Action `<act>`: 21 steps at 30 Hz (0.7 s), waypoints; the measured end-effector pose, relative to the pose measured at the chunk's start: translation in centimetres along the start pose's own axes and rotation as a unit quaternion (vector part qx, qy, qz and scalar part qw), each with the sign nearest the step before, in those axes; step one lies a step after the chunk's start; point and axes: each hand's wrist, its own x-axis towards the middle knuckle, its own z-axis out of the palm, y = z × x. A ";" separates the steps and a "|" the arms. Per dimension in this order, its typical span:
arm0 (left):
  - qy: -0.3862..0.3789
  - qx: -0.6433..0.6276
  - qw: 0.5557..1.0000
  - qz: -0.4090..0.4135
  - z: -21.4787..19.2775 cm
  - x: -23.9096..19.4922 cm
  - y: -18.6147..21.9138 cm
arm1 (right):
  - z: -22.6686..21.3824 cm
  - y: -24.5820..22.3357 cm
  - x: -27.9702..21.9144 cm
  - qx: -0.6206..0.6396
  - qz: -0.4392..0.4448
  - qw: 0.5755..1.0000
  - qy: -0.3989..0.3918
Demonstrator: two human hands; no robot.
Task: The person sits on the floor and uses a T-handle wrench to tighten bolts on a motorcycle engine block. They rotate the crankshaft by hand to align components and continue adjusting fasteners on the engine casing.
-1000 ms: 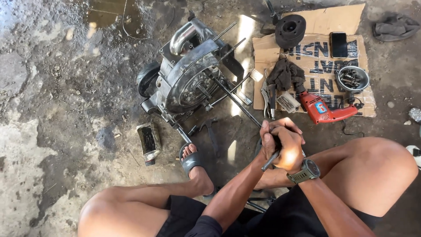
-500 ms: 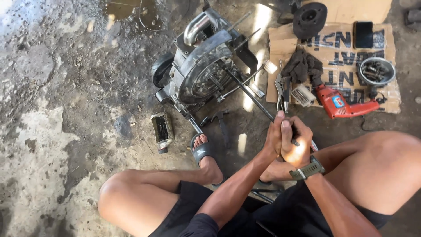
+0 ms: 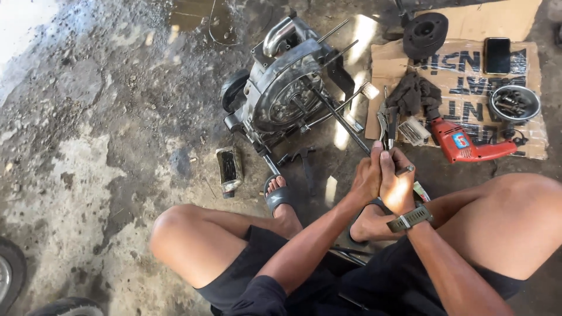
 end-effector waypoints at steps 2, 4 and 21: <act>-0.009 -0.018 0.999 -0.048 -0.1 1.7 -1.6 | -0.5 -0.4 0.2 -0.029 0.021 0.998 -0.043; 0.053 -0.087 0.994 -0.039 -0.6 0.6 0.5 | 0.8 -8.8 0.3 -0.092 0.040 0.994 -0.050; 0.134 -0.185 0.973 0.045 -5.3 2.1 -4.4 | -2.2 -0.5 -2.1 -0.281 -0.111 0.941 -0.154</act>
